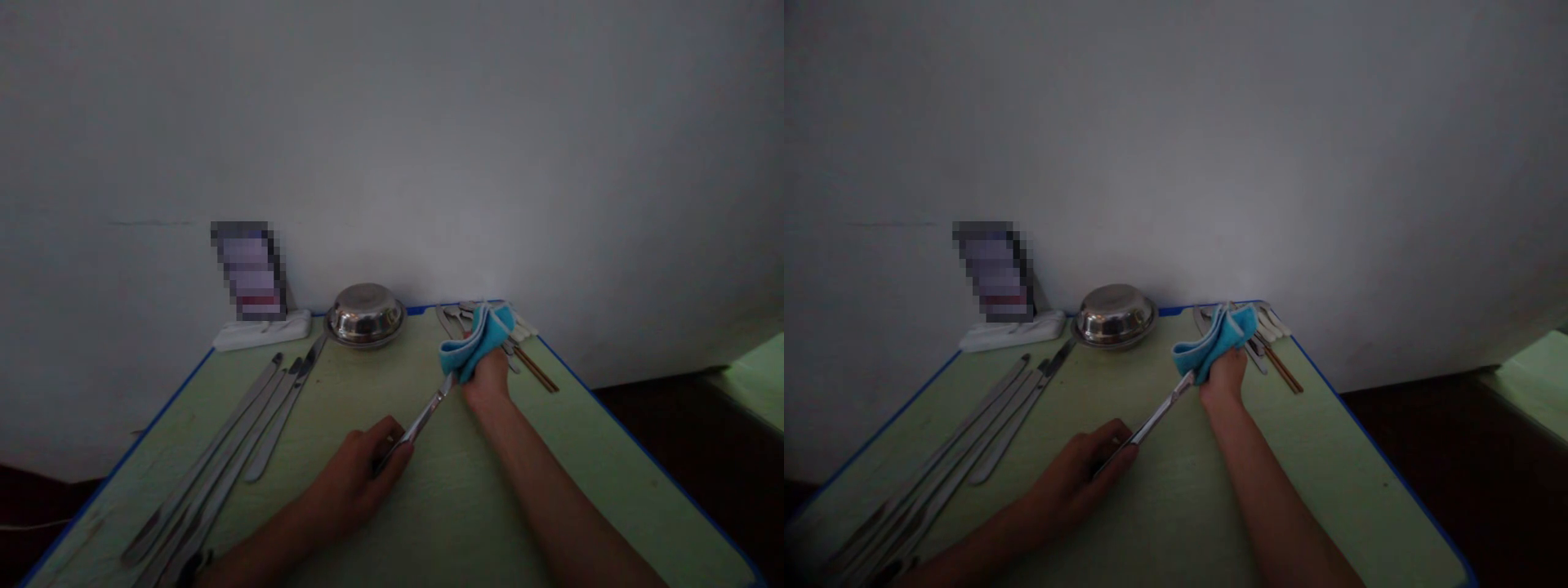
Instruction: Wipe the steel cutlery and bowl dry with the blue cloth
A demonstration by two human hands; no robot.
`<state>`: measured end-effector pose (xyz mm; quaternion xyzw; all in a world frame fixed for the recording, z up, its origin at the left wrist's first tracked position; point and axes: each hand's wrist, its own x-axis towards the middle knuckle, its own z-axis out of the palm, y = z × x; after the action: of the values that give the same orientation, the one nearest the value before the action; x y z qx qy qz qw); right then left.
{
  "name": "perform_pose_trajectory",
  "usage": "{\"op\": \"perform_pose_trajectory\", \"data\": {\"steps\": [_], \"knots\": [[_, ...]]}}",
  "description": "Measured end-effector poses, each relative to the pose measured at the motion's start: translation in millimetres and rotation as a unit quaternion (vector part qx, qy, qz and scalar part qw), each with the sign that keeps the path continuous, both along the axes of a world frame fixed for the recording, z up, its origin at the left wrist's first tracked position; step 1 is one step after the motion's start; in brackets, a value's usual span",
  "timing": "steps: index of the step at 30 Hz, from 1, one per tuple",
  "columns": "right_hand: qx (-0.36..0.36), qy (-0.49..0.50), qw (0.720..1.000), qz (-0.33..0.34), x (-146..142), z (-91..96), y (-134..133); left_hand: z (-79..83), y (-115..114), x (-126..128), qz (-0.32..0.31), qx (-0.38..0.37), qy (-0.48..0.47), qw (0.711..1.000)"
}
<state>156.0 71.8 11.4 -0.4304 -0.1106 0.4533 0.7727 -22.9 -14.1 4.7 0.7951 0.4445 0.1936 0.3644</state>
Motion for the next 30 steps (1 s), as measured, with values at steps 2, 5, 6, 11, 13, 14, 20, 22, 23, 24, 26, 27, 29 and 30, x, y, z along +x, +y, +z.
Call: {"op": "perform_pose_trajectory", "data": {"steps": [2,5,6,11,13,14,20,22,23,24,26,27,29,30], "knots": [[0.012,-0.012,1.0,0.005,-5.6,-1.1,-2.5,-1.9,0.7,0.3,0.029,0.007,0.001,1.0],[0.029,-0.036,0.998,0.038,-26.3,-7.3,-12.1,-4.4,3.1,1.9,0.075,0.007,-0.004,0.997],[0.031,-0.046,0.997,0.057,-35.3,-10.2,-16.8,-5.1,4.1,2.5,0.085,0.005,-0.011,0.996],[0.039,-0.082,0.982,0.165,-72.9,-21.6,-38.6,-6.1,8.6,3.3,0.128,0.007,-0.075,0.989],[0.05,-0.07,0.98,0.182,-75.8,-21.7,-40.5,-4.3,8.3,3.1,0.133,0.01,-0.068,0.989],[0.047,-0.061,0.981,0.18,-74.0,-20.9,-39.4,-3.1,7.7,3.2,0.128,0.013,-0.058,0.99],[0.019,-0.015,0.996,0.084,-39.5,-12.2,-16.3,0.9,2.8,4.4,0.069,0.034,0.023,0.997],[0.019,-0.003,0.998,0.055,-28.0,-9.6,-8.6,0.4,1.9,4.1,0.058,0.038,0.038,0.997],[0.017,0.004,0.999,0.044,-22.5,-8.3,-5.3,0.2,1.4,3.7,0.05,0.037,0.043,0.997],[0.016,0.009,0.999,0.032,-16.8,-7.1,-2.4,0.1,0.8,3.2,0.043,0.038,0.046,0.997],[0.029,0.007,1.0,0.006,-3.4,-5.2,3.2,0.1,-1.1,2.0,0.026,0.037,0.047,0.998],[0.041,0.001,0.999,-0.007,4.4,-4.5,5.9,0.1,-2.3,1.4,0.016,0.036,0.045,0.998],[0.072,-0.013,0.997,-0.025,20.9,-4.2,11.3,0.0,-4.8,0.4,0.002,0.033,0.039,0.999],[0.085,-0.02,0.996,-0.026,28.3,-4.5,13.7,-0.2,-5.9,0.1,0.0,0.03,0.035,0.999]]}}
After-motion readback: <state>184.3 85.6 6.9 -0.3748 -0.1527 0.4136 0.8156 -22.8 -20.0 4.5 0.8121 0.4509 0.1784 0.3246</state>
